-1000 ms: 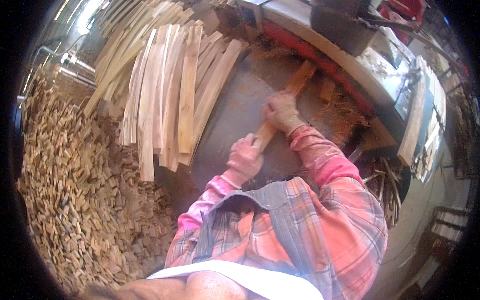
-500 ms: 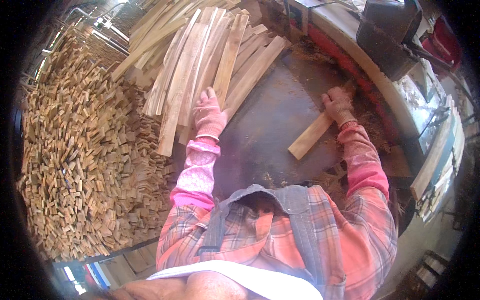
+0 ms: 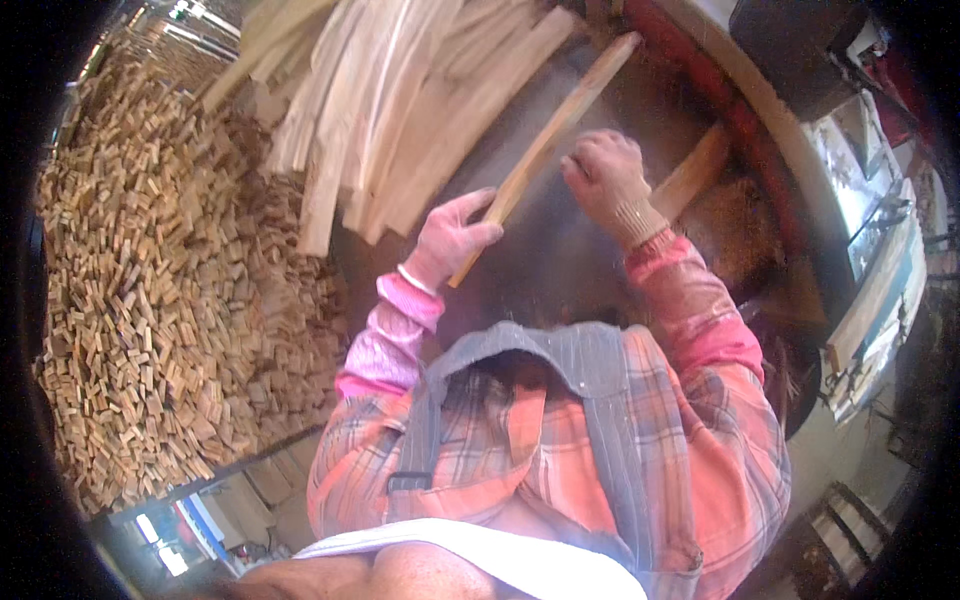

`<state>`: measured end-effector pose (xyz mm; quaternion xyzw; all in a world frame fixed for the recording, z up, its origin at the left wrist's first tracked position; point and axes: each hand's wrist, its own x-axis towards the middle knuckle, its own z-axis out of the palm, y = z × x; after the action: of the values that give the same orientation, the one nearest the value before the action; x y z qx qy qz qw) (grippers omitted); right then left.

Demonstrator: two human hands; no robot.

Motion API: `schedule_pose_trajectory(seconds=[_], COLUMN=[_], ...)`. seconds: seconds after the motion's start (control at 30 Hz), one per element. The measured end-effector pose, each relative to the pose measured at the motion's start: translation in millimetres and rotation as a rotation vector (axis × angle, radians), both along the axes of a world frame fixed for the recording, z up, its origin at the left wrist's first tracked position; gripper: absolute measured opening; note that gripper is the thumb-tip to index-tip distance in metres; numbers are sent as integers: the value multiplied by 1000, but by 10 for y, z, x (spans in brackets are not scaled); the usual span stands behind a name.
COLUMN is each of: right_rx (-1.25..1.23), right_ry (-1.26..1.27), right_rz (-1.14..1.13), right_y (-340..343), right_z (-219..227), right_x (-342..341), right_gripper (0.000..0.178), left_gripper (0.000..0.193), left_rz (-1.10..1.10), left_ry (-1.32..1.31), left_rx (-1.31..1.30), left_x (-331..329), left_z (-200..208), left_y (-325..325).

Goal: The person sorts and stacks thin wooden planks on a metal table in a workshop. They pick up planks from a pile, arrange them into neat stacks, and occasionally lift and move larger bundles of wood.

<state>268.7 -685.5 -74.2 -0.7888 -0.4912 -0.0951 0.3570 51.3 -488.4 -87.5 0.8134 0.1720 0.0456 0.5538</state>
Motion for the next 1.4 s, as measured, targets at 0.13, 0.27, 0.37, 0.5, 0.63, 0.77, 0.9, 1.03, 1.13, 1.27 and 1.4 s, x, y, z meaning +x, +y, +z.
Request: schedule_pose_trajectory(seconds=[0.13,0.27,0.37,0.5,0.63,0.77,0.9,1.03,1.13,1.27,1.4], right_rx=[22,-54,-83,-158,-210,-126,-166,-238,-295,-196,-434], right_ry=[-12,-38,-56,0,-13,-41,-54,-65,-6,-152,-176], right_rz=[21,46,30,26,0,22,-17,-133,-128,24,63], right_y=[141,228,282,324,267,-88,-588,-724,-537,85,89], right_z=[39,10,-165,-255,-452,-677,-690,-633,-568,-85,-68], right_x=[-148,-188,-111,-57,11,262,685,830,817,217,37], right_gripper=[22,17,20,27,28,27,24,24,28,35,34], left_gripper=[59,56,51,39,32,46,76,78,76,77,84], left_rz=[-133,-161,-183,-176,-45,105,272,218,173,53,36], left_ry=[105,128,170,172,203,51,220,315,179,120,58], left_rx=[-830,-1127,-1128,-853,-479,436,1083,1164,1034,875,922], left_x=[-53,-57,-5,16,83,118,145,-77,-40,73,41], left_z=[6,-51,13,-53,-125,8,192,-184,-275,-262,372], left_y=[-94,-69,-27,21,-143,-185,337,540,143,-359,-283])
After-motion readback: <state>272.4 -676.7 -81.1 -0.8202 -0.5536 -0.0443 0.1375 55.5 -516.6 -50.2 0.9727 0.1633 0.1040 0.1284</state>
